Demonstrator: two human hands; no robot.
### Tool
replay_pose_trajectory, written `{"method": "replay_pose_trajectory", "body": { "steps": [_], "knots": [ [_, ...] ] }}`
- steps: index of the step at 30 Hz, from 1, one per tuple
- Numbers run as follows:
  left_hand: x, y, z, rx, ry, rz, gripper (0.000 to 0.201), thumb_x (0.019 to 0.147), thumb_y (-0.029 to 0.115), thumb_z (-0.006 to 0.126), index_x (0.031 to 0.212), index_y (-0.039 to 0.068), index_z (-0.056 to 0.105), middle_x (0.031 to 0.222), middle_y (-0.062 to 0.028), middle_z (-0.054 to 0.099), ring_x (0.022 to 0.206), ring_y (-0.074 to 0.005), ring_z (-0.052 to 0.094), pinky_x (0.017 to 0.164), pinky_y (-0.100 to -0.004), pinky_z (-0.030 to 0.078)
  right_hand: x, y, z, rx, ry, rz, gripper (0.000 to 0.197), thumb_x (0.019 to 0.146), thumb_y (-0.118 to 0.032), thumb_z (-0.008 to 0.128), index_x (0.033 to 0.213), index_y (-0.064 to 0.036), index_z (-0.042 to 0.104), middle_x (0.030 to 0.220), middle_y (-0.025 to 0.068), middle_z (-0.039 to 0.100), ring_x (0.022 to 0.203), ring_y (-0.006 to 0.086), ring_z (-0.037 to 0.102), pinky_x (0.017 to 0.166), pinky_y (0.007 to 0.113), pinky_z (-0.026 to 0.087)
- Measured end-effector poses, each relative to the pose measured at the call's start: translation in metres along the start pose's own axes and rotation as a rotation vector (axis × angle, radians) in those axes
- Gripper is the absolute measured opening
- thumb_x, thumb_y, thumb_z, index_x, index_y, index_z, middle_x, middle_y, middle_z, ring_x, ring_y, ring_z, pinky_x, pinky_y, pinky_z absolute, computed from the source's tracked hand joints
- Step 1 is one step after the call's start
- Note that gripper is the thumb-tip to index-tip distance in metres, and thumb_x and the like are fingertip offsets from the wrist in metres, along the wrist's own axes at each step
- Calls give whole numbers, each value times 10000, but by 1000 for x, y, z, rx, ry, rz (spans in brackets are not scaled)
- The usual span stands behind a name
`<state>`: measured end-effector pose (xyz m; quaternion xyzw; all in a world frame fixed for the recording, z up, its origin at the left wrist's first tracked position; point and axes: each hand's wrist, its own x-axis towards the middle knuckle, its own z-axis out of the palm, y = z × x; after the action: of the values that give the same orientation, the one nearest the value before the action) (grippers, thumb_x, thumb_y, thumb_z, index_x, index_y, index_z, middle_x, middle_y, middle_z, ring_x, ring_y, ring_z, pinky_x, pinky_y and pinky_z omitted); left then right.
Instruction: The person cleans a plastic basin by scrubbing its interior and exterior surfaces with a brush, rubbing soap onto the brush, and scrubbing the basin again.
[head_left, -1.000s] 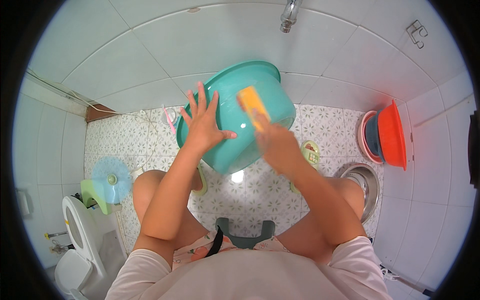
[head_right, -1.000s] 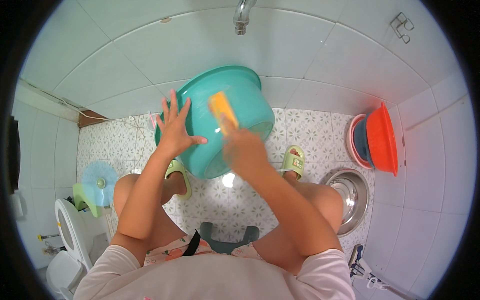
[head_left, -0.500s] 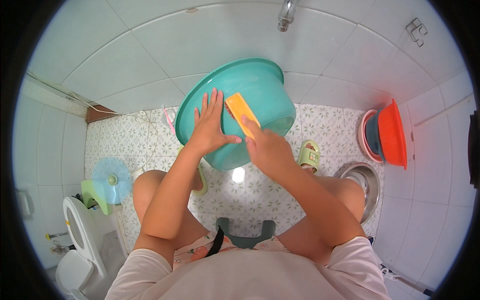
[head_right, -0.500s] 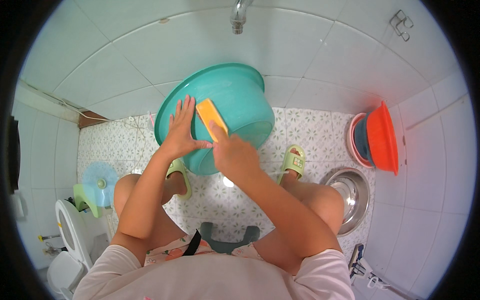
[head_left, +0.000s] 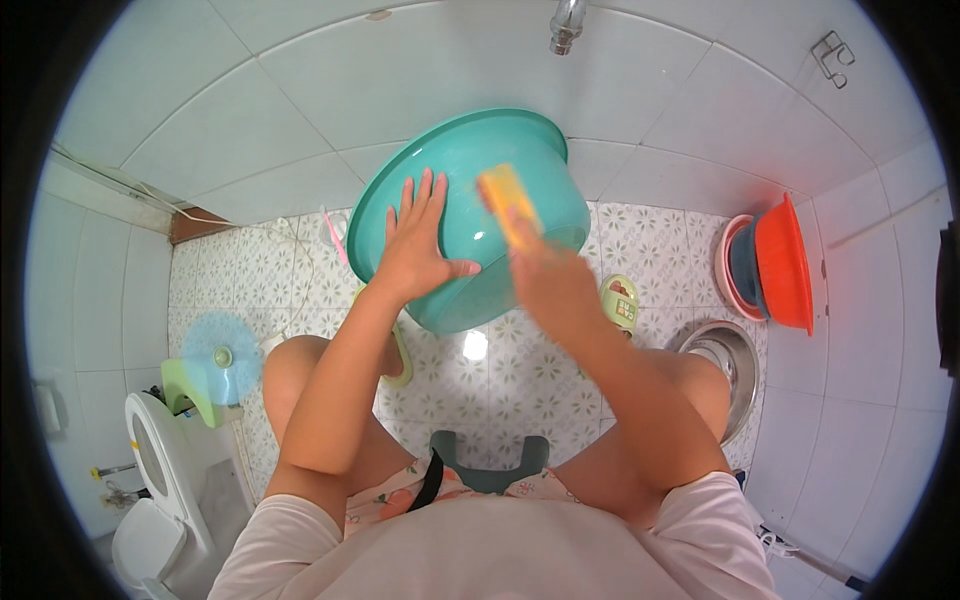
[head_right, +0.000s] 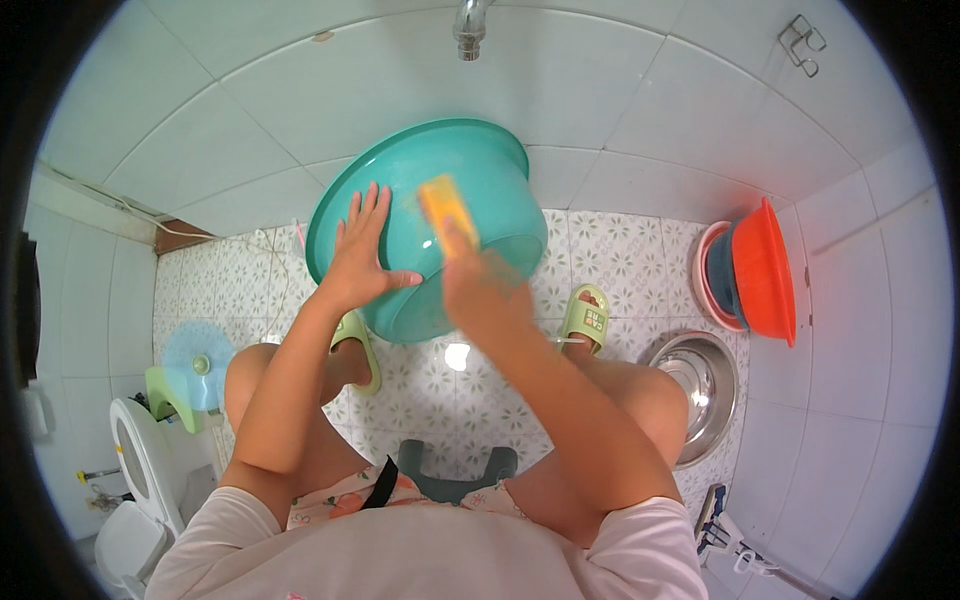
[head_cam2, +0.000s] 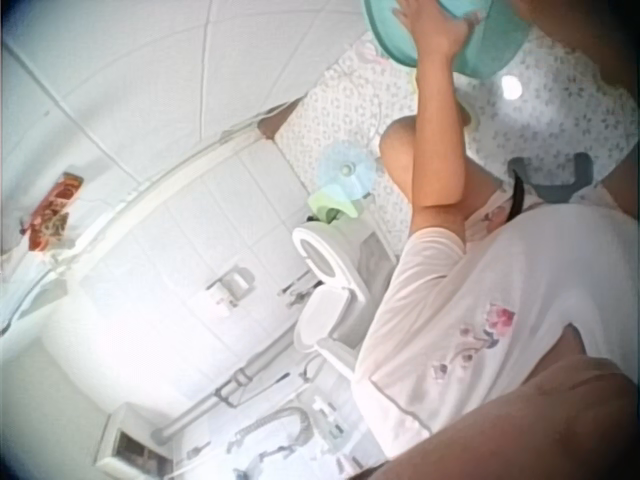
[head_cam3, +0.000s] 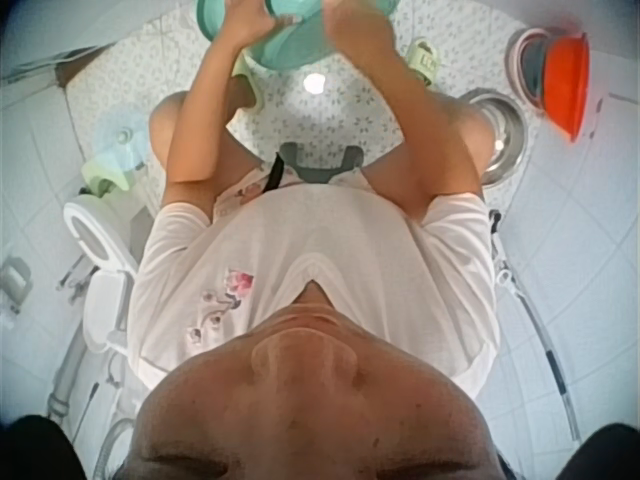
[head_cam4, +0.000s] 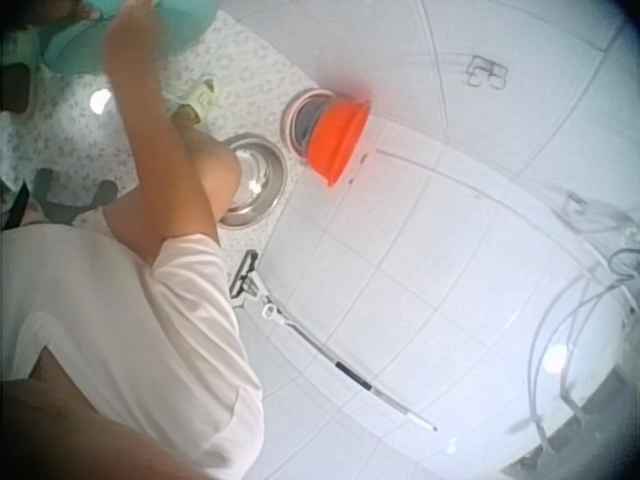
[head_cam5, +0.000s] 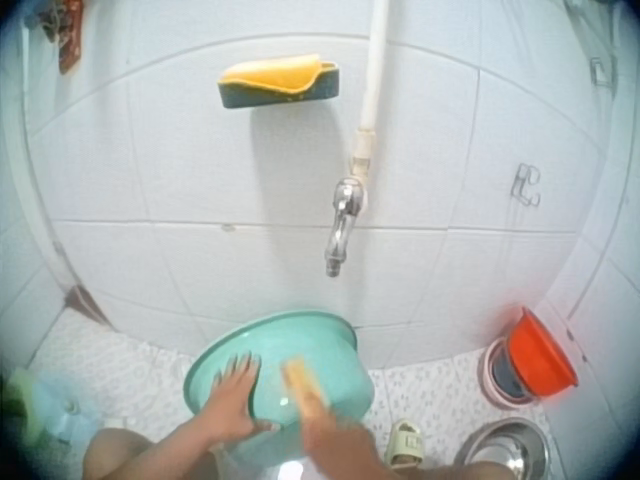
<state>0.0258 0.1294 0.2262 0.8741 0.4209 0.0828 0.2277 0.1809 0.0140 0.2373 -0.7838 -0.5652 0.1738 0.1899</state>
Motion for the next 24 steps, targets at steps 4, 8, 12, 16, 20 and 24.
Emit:
{"method": "replay_pose_trajectory", "body": {
  "steps": [4,8,12,16,20,24],
  "knots": [
    [0,4,2,51,2,3,1165,581,341,834,1486,168,121,1551,-110,42,1427,-316,-6,1121,-537,61,6,18,-12,139,47,130,481,913,-291,466,1380,-231,369,852,213,597,741,398,617,676,497,504],
    [2,-1,5,16,-14,-41,1140,590,350,829,1486,219,135,1551,-113,38,1425,-327,-15,1100,-586,66,-17,-7,9,-24,37,-78,483,900,-254,485,1370,-201,388,758,185,593,685,361,615,636,463,511],
    [1,2,0,33,-2,-35,1192,552,404,841,1486,217,124,1550,-117,38,1423,-339,-4,1090,-605,84,-4,9,8,-16,84,-35,499,900,-251,489,1383,-201,371,769,184,584,709,360,611,632,464,509],
    [4,2,4,63,13,-18,1227,522,460,839,1486,212,121,1548,-124,45,1420,-350,11,1086,-611,97,-1,33,15,84,241,-45,528,896,-275,504,1396,-223,346,784,169,580,663,361,610,598,469,512],
    [4,-11,5,78,26,-1,1222,525,512,817,1486,208,127,1544,-132,63,1415,-368,36,1082,-612,123,-25,-5,17,-71,47,-90,543,883,-257,524,1396,-225,348,760,157,576,615,347,603,568,451,509],
    [4,-11,7,94,74,58,1174,554,534,796,1483,229,147,1543,-136,71,1411,-376,54,1082,-602,145,-9,22,15,-1,108,-17,551,890,-257,509,1408,-235,324,801,178,574,670,371,605,596,475,502]
  ]
}}
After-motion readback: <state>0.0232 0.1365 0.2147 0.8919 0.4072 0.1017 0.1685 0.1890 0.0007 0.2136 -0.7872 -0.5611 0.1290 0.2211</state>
